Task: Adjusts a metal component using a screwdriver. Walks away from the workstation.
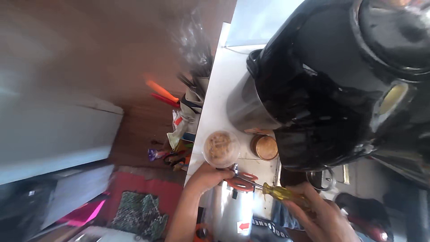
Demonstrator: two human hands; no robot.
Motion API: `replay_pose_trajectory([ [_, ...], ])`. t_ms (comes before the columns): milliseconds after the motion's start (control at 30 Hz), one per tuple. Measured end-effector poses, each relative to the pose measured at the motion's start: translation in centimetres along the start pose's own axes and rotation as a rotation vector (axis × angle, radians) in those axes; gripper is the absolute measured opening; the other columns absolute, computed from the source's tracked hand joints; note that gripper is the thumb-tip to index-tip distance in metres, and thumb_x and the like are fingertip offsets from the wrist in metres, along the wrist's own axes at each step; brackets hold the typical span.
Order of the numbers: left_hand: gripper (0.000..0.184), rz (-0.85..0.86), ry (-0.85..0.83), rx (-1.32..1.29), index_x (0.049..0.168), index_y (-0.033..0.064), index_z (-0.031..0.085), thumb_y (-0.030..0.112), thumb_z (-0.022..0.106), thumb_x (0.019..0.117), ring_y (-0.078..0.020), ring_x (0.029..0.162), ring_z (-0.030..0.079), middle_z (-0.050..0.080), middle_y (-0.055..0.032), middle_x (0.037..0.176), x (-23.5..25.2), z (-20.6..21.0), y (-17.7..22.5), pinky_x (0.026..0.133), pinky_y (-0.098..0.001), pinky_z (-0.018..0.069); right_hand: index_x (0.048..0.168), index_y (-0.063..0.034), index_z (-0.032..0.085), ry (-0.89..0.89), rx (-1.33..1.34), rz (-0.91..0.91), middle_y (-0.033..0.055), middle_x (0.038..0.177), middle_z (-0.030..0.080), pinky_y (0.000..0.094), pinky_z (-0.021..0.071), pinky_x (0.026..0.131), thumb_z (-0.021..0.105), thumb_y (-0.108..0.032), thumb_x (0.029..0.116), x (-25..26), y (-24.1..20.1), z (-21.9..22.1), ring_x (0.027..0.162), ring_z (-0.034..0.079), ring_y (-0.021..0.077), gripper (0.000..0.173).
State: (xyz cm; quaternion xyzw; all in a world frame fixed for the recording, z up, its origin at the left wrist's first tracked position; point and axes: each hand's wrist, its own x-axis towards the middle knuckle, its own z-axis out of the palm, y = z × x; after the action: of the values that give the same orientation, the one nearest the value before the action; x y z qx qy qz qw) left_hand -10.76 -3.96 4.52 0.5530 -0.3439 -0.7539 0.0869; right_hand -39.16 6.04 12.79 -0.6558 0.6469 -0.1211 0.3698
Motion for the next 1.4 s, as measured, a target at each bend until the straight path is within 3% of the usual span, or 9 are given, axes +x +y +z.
replay_pose_trajectory([
  [167, 0.016, 0.018, 0.011, -0.027, 0.102, 0.0084, 0.073, 0.01, 0.077, 0.0867, -0.008, 0.085, 0.069, 0.073, -0.0001, 0.092, 0.1, 0.1, -0.1, 0.077, -0.0264, 0.0572, 0.101, -0.0052, 0.067, 0.061, 0.001, 0.108, 0.0053, 0.06, 0.058, 0.038, 0.0468, 0.044, 0.054, -0.043, 0.1048, 0.5, -0.2, 1.2, 0.048, 0.055, 0.0153, 0.04],
  [333, 0.015, 0.004, 0.027, -0.001, 0.102, 0.0092, 0.073, 0.012, 0.077, 0.0871, -0.006, 0.08, 0.066, 0.072, 0.0011, 0.091, -0.2, 0.2, 0.2, 0.069, -0.0238, 0.0545, 0.08, -0.0089, 0.066, 0.105, -0.079, 0.29, 0.0035, 0.055, 0.054, 0.0412, 0.0431, 0.045, 0.045, -0.042, 0.1057, 1.3, -1.4, 1.8, 0.048, 0.054, 0.0174, 0.047],
  [400, 0.015, 0.02, 0.022, -0.014, 0.1, 0.0088, 0.073, 0.01, 0.078, 0.0861, -0.0069, 0.082, 0.068, 0.073, 0.0005, 0.091, -0.1, 0.1, 0.0, 0.073, -0.025, 0.0562, 0.083, -0.0083, 0.067, 0.085, -0.074, 0.296, 0.0038, 0.058, 0.055, 0.0416, 0.0436, 0.046, 0.044, -0.046, 0.1063, 1.5, -1.4, 1.6, 0.051, 0.055, 0.0178, 0.049],
  [533, 0.015, 0.01, 0.02, 0.014, 0.1, 0.0102, 0.074, 0.013, 0.078, 0.086, -0.0077, 0.087, 0.068, 0.073, 0.0007, 0.093, 0.0, 0.0, -0.2, 0.08, -0.0275, 0.0566, 0.134, -0.0027, 0.05, -0.133, 0.067, 0.181, 0.0079, 0.084, 0.065, 0.0453, 0.0565, 0.059, 0.055, -0.044, 0.1041, 0.8, -0.5, -0.3, 0.066, 0.064, 0.0207, 0.051],
  [633, 0.014, 0.014, 0.025, 0.018, 0.099, 0.0101, 0.074, 0.013, 0.079, 0.0863, -0.0068, 0.084, 0.068, 0.073, 0.0012, 0.092, 0.0, 0.0, -0.2, 0.077, -0.0257, 0.0562, 0.132, -0.0027, 0.052, -0.203, -0.076, -0.046, 0.0146, 0.088, 0.071, 0.0532, 0.0589, 0.061, 0.059, -0.042, 0.1035, 0.5, 0.1, -1.4, 0.071, 0.071, 0.0298, 0.049],
  [733, 0.015, 0.011, 0.028, 0.01, 0.1, 0.0093, 0.074, 0.013, 0.078, 0.0865, -0.0068, 0.082, 0.068, 0.073, 0.0007, 0.091, 0.0, 0.1, -0.1, 0.074, -0.0251, 0.0561, 0.128, -0.008, 0.059, -0.176, -0.2, -0.131, 0.0114, 0.085, 0.072, 0.0524, 0.0579, 0.057, 0.059, -0.046, 0.1016, 0.7, 0.5, -1.6, 0.068, 0.072, 0.0292, 0.047],
  [900, 0.012, 0.028, 0.007, -0.024, 0.098, 0.0091, 0.074, 0.011, 0.078, 0.0864, -0.0074, 0.078, 0.067, 0.072, 0.0002, 0.088, 0.1, 0.1, -0.3, 0.069, -0.0248, 0.0554, 0.116, -0.01, 0.065, -0.115, -0.147, -0.047, 0.0074, 0.064, 0.063, 0.0488, 0.051, 0.047, 0.047, -0.057, 0.1041, 1.0, 1.5, -0.3, 0.052, 0.063, 0.0236, 0.052],
  [1100, 0.013, 0.009, 0.016, -0.001, 0.099, 0.0098, 0.074, 0.012, 0.078, 0.0868, -0.0071, 0.077, 0.067, 0.072, 0.0006, 0.088, 0.1, 0.1, -0.2, 0.068, -0.0246, 0.0548, 0.111, -0.0073, 0.068, -0.192, -0.004, 0.138, 0.0067, 0.066, 0.061, 0.0429, 0.0498, 0.051, 0.048, -0.05, 0.1049, 1.4, -0.1, -0.6, 0.055, 0.059, 0.0198, 0.048],
  [1400, 0.016, 0.026, -0.001, -0.006, 0.102, 0.0088, 0.074, 0.015, 0.078, 0.0878, -0.008, 0.086, 0.069, 0.073, 0.0, 0.093, 0.2, 0.0, -0.6, 0.08, -0.0276, 0.0571, 0.084, -0.0105, 0.072, -0.177, 0.016, 0.343, 0.0029, 0.065, 0.06, 0.0419, 0.0483, 0.056, 0.038, -0.059, 0.1048, 2.2, -0.1, -0.1, 0.06, 0.059, 0.0161, 0.062],
])
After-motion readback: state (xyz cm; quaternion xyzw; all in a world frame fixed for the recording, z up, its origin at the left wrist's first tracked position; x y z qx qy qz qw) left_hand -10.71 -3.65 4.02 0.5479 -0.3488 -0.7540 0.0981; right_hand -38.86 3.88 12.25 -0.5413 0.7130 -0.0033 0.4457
